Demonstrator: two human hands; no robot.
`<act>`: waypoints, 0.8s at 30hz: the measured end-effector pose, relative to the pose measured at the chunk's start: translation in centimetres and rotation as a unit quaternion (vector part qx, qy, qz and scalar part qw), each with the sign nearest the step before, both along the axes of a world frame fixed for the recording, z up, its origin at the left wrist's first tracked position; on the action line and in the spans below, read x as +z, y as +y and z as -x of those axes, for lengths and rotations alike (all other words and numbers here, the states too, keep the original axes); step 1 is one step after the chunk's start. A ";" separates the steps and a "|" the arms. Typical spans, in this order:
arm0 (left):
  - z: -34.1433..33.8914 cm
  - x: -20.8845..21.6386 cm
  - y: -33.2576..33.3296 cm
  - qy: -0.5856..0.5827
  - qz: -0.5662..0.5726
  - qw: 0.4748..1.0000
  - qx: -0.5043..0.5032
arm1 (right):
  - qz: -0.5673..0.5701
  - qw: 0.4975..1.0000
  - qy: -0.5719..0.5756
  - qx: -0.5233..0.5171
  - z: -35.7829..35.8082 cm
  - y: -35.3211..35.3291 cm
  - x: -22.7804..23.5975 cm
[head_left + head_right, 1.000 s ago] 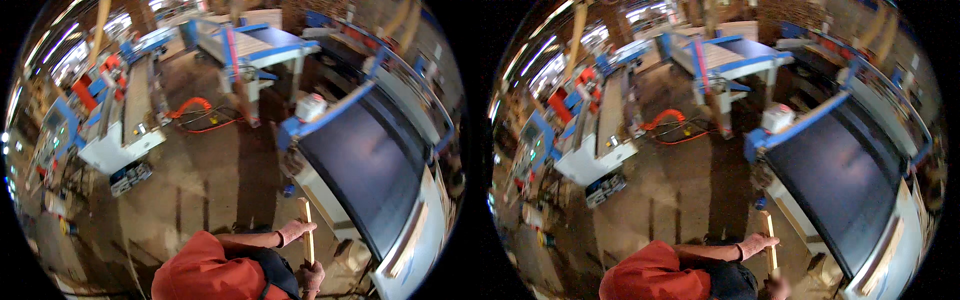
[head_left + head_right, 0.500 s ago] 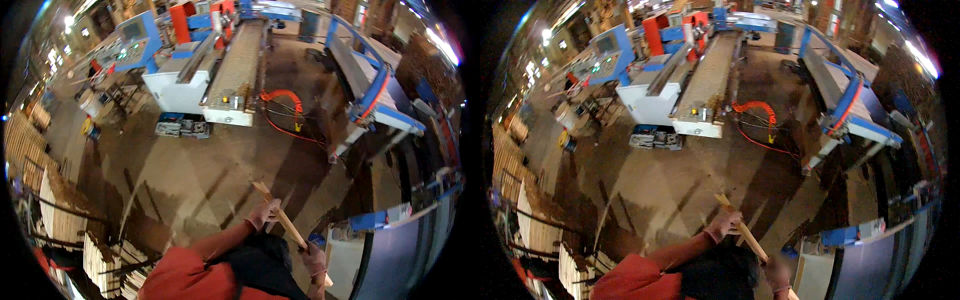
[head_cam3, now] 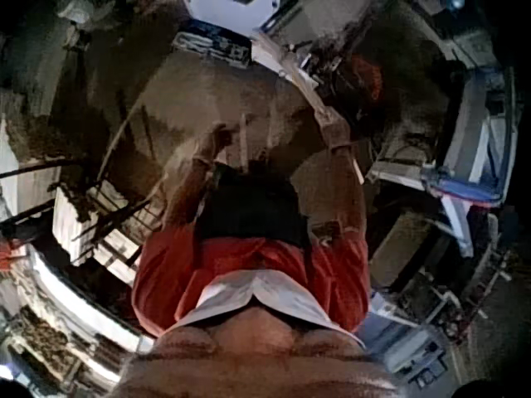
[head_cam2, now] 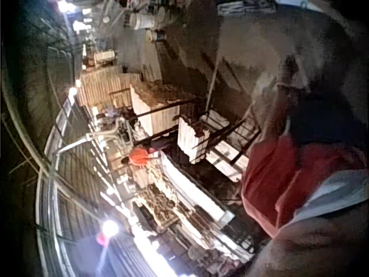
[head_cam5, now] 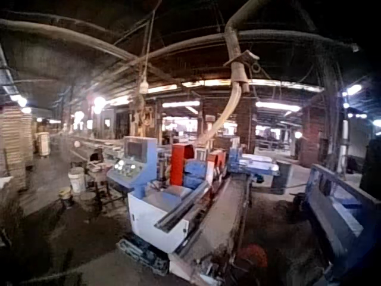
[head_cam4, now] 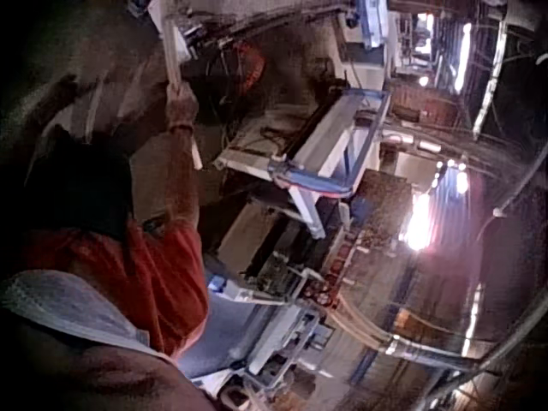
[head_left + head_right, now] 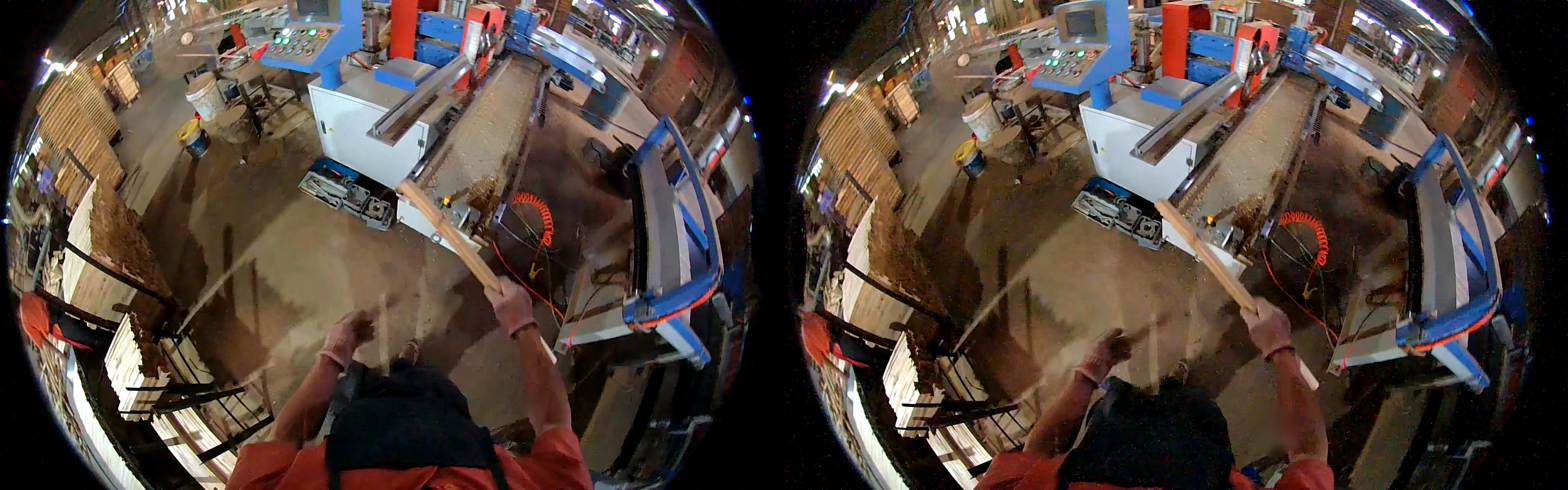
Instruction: The person picks up wooden slats from a table, aligns them into a group by hand, and places the aligned group onto a conveyor belt.
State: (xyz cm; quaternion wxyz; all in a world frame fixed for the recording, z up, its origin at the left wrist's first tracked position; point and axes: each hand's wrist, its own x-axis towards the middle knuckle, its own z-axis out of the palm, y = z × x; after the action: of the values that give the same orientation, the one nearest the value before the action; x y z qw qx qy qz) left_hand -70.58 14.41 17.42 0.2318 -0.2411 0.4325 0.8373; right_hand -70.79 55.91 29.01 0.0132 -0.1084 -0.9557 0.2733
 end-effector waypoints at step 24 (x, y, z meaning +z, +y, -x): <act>9.4 -4.0 -10.8 -0.223 0.045 0.952 0.205 | -0.078 0.993 -0.068 0.064 33.5 6.7 -5.3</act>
State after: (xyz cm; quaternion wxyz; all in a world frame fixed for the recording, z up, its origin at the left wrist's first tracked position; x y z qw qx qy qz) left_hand -79.99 3.64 13.42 0.1342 -0.5152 0.3486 0.7714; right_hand -104.33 62.56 23.67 -0.0610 -0.0641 -0.9777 0.1904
